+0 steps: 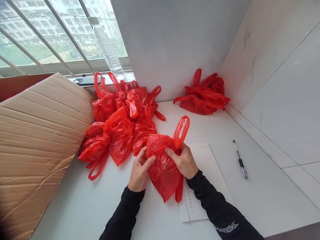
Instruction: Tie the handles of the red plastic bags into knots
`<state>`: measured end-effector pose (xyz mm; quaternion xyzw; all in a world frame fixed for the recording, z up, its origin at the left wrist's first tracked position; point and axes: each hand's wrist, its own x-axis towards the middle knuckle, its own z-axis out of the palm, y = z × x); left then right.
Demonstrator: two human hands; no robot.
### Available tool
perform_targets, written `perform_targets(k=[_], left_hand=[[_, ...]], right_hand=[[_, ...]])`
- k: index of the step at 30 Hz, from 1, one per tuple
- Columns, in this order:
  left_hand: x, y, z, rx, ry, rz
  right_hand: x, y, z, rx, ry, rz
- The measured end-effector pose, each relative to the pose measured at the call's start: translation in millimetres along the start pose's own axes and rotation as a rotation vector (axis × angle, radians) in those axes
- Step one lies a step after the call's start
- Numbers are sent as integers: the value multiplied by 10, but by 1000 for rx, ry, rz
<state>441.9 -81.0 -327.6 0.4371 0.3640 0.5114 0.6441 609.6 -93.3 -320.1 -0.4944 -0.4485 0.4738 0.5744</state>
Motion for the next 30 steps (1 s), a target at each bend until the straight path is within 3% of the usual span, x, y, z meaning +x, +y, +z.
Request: perform_targets(k=[6, 14, 22, 30], left_hand=[[-21, 28, 29, 45, -147, -64], [32, -26, -12, 14, -85, -42], [-47, 102, 50, 16, -98, 17], [6, -13, -32, -29, 131, 45]], right_hand=[[47, 58, -27, 140, 126, -15], [68, 72, -19, 213, 114, 11], [30, -30, -23, 96, -86, 21], [-25, -144, 19, -107, -273, -18]])
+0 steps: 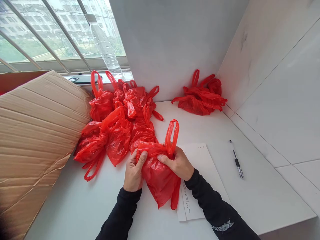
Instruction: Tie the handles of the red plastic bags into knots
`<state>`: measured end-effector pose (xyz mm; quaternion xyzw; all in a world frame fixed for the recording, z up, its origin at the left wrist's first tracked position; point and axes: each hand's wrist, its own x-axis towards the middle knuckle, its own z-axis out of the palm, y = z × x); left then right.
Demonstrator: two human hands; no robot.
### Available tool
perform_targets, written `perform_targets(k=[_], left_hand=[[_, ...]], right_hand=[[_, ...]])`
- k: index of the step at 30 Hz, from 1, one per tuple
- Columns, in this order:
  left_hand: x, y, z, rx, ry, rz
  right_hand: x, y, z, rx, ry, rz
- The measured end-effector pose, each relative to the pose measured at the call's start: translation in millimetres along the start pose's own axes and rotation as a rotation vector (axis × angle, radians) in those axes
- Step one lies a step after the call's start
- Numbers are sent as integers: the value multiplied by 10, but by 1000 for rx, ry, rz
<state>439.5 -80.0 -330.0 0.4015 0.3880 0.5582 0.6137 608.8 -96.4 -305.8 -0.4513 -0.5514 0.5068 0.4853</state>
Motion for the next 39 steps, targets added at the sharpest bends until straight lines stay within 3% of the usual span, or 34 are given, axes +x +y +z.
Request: perform_targets(k=[5, 7, 11, 13, 23, 31, 39], left_hand=[[19, -30, -37, -42, 79, -7], [8, 12, -11, -48, 24, -50], [-29, 87, 70, 18, -204, -125], [-39, 88, 93, 60, -252, -138], [12, 70, -11, 68, -63, -109], [1, 47, 37, -39, -183, -188], [13, 3, 20, -86, -173, -152]], right_hand=[[-10, 7, 24, 16, -52, 8], [-2, 22, 18, 43, 0, -10], [31, 99, -39, 146, 245, -15], [41, 138, -68, 179, 316, 0], [42, 34, 9, 172, 44, -20], [71, 87, -39, 272, 229, -33], [83, 134, -53, 204, 305, -49]])
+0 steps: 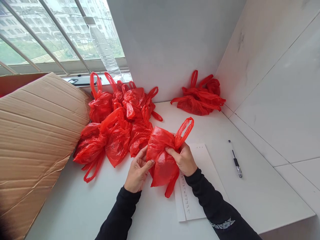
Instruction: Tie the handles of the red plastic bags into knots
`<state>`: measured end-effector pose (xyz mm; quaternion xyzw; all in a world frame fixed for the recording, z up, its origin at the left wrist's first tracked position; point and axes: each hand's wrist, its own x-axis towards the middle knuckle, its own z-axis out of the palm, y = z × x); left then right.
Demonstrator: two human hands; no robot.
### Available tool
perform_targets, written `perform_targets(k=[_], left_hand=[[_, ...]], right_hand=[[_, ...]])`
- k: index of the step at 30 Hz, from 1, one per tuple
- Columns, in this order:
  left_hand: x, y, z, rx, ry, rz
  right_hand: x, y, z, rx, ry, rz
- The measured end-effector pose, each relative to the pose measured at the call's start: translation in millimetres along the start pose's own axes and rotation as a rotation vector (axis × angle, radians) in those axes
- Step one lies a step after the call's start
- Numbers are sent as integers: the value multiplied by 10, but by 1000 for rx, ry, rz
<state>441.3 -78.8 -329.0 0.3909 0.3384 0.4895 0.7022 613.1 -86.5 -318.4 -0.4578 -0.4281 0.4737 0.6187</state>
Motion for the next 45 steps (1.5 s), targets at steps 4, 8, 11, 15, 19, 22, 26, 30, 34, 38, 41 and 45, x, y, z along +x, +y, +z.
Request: perform_targets(k=[4, 8, 11, 15, 19, 22, 26, 30, 34, 38, 41, 45], left_hand=[[-11, 5, 0, 20, 14, -25], [-41, 49, 21, 93, -21, 2], [-53, 69, 34, 160, -57, 33], [-30, 39, 17, 126, 18, 60], [-4, 45, -8, -33, 137, 80], [-1, 86, -23, -149, 174, 60], [2, 111, -45, -222, 181, 29], [-9, 125, -21, -234, 182, 8], [-54, 156, 82, -214, 60, 10], [-85, 146, 174, -125, -23, 48], [-79, 141, 184, -107, 6, 84], [-50, 172, 132, -124, 77, 118]], right_hand=[[-18, -3, -13, -33, -2, -1], [-37, -19, -19, -41, -29, 13], [-43, -39, -12, -55, -58, -1], [-56, -57, 5, -78, -102, 8], [-81, -77, 12, -29, -211, 39], [-101, -91, 16, 10, -348, 103], [-118, -95, 46, 18, -443, 150], [-94, -94, 67, 14, -346, 109], [-53, -95, 44, -10, -228, 59], [-35, -87, 8, -32, -183, 52], [-39, -100, -10, -33, -197, 47], [-60, -144, -5, 13, -308, 68]])
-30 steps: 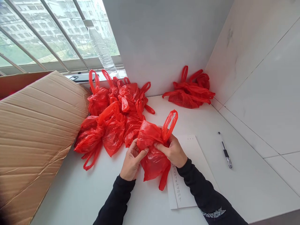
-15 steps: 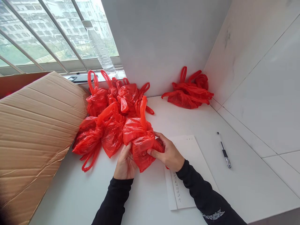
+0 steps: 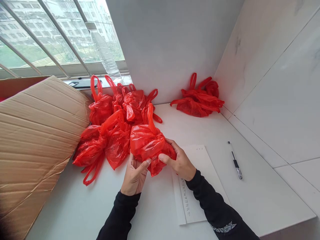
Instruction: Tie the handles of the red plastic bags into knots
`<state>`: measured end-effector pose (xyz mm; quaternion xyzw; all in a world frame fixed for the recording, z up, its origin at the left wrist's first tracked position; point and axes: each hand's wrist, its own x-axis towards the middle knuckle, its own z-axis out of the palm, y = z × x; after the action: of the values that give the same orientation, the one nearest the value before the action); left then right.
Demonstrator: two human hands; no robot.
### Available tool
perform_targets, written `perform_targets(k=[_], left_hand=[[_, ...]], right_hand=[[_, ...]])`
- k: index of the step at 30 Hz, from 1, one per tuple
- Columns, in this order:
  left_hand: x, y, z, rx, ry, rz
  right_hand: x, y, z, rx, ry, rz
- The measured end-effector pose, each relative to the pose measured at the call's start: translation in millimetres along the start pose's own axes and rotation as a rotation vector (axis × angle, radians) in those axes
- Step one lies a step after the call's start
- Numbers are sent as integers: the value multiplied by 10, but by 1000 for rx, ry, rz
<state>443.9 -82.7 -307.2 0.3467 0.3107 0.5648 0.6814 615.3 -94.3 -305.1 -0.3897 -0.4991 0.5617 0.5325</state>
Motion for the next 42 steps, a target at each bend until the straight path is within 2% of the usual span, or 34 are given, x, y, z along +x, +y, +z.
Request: perform_targets(k=[3, 7, 12, 17, 21, 26, 31, 35, 38, 42], left_hand=[[19, 15, -29, -24, 23, 7], [-1, -33, -13, -18, -1, -62], [-1, -118, -39, -13, 45, -87], [49, -119, -141, -75, 77, -63], [50, -100, -133, -117, 113, -79], [11, -120, -58, -73, 16, -110], [28, -152, -66, -36, 35, -51], [12, -113, -72, -45, 70, -52], [-29, -50, -47, -101, 42, -41], [-63, 42, -27, -174, 34, -43]], right_hand=[[-6, 3, 20, 30, -45, -1], [5, 51, 21, 7, 5, -13], [13, 68, 7, -35, 40, -26], [2, 43, 24, 24, -40, 19], [4, 49, 41, 56, -45, 36], [24, 66, 43, 53, -12, 43], [25, 43, 46, 47, 9, 7], [19, 3, 49, 23, -1, -34], [13, -9, 28, -22, -34, -38], [8, 35, 0, 76, -47, 27]])
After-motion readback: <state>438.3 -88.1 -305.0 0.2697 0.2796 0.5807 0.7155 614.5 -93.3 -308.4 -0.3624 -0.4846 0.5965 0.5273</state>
